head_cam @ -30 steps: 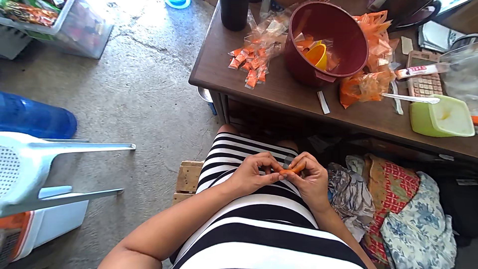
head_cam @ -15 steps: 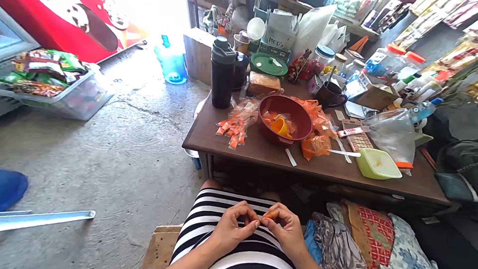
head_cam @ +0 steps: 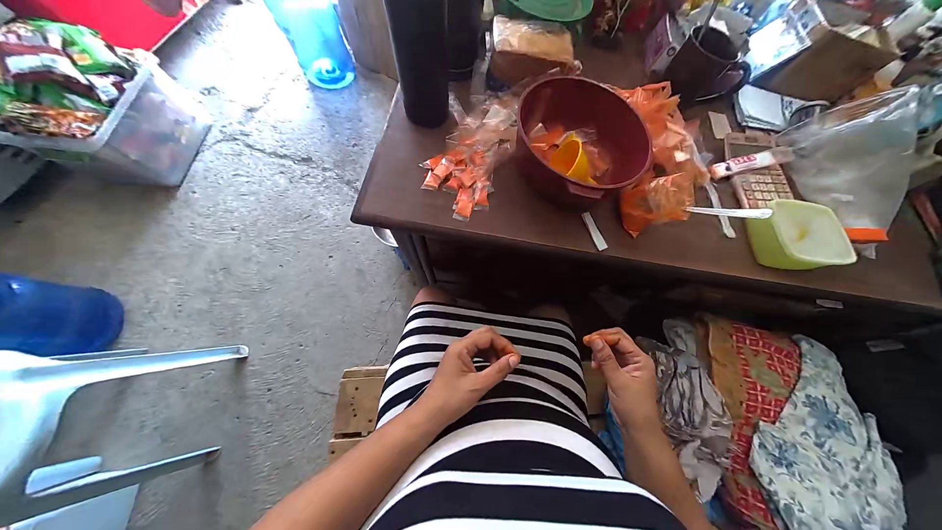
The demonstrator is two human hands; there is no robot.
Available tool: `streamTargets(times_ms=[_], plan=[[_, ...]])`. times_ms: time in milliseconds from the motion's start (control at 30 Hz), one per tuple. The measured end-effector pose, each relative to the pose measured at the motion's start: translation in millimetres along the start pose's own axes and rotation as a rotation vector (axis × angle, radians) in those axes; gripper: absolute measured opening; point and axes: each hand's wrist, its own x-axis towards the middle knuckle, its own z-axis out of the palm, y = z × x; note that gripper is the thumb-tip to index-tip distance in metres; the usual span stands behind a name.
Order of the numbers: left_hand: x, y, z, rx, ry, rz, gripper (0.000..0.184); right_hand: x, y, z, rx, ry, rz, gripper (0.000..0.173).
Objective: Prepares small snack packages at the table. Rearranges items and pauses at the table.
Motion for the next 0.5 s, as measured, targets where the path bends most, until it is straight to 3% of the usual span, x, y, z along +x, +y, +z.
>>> streamTargets(times_ms=[267,500], plan=[[6,-6,-2,0.012,0.025,-0.053,0.006,14,16,-39,-0.052,0.160,0.019,0.012],[18,-12,3,0.051,0.012,-0.129,0.005,16,59,-72,-0.161,0.276,0.166,0.011]])
